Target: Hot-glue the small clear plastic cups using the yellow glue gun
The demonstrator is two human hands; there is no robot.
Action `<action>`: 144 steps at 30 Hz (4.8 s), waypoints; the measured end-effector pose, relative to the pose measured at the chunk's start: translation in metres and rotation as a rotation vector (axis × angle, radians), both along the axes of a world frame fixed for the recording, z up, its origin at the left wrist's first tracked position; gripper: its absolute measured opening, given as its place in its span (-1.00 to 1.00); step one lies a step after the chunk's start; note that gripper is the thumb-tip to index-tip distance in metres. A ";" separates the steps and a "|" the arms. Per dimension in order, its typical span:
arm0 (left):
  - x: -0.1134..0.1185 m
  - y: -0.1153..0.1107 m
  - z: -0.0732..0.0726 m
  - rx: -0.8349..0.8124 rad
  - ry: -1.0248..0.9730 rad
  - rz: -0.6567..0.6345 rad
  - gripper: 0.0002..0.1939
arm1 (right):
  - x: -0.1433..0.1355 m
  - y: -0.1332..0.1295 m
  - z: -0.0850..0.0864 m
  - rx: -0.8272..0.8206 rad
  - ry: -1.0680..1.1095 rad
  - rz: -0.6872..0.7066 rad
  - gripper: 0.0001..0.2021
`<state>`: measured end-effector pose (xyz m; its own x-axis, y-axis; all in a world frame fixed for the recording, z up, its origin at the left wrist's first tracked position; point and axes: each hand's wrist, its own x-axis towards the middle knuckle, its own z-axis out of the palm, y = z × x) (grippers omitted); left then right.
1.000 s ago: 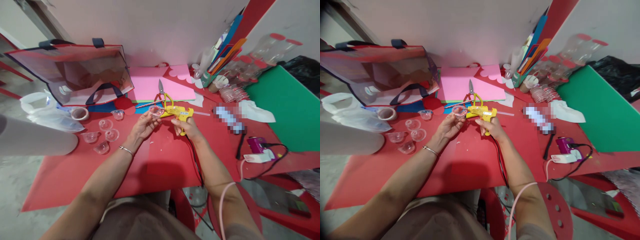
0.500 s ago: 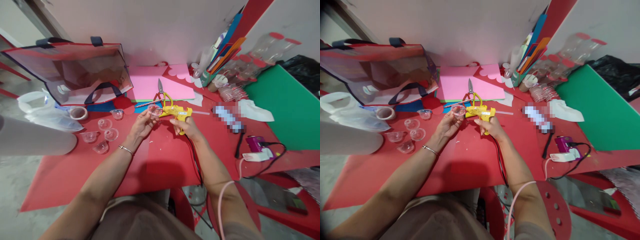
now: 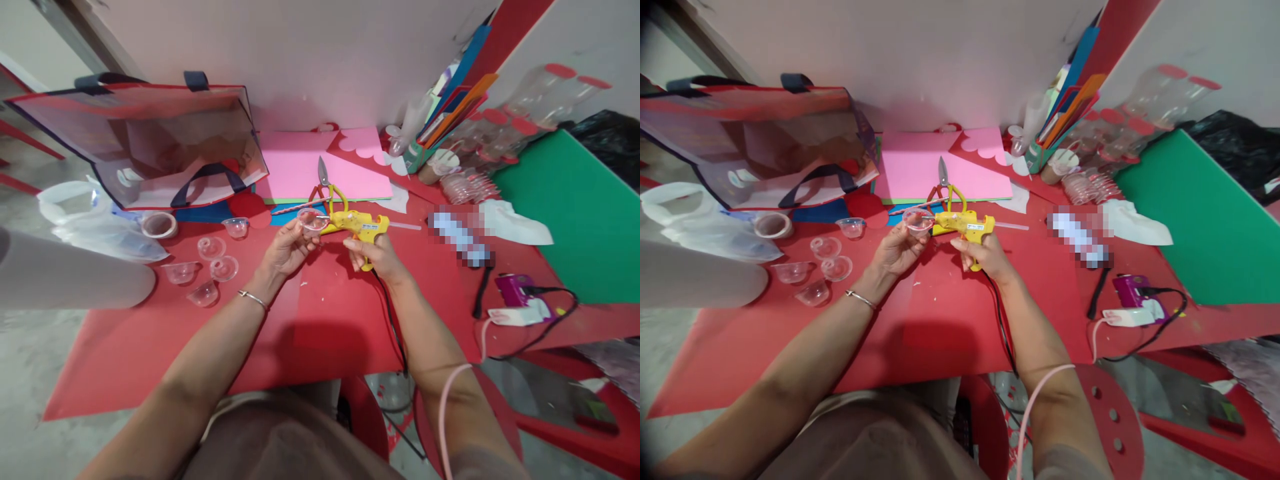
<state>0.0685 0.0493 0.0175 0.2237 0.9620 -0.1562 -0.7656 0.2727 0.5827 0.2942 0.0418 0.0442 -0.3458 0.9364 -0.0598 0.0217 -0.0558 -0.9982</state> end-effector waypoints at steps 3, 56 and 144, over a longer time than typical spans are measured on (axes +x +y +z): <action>-0.001 -0.001 0.000 0.049 -0.025 -0.040 -0.61 | 0.000 0.001 0.002 0.005 0.011 -0.018 -0.63; 0.004 0.003 -0.001 0.015 -0.028 0.070 -0.53 | -0.009 -0.003 -0.003 0.050 0.072 -0.015 -0.68; 0.001 -0.001 0.011 -0.106 -0.060 0.106 -0.62 | -0.017 -0.010 -0.001 0.204 -0.087 -0.144 -0.67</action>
<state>0.0699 0.0480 0.0281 0.1335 0.9595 -0.2479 -0.8260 0.2459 0.5072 0.2774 0.0318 0.0428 -0.2099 0.9713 0.1121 0.1140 0.1382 -0.9838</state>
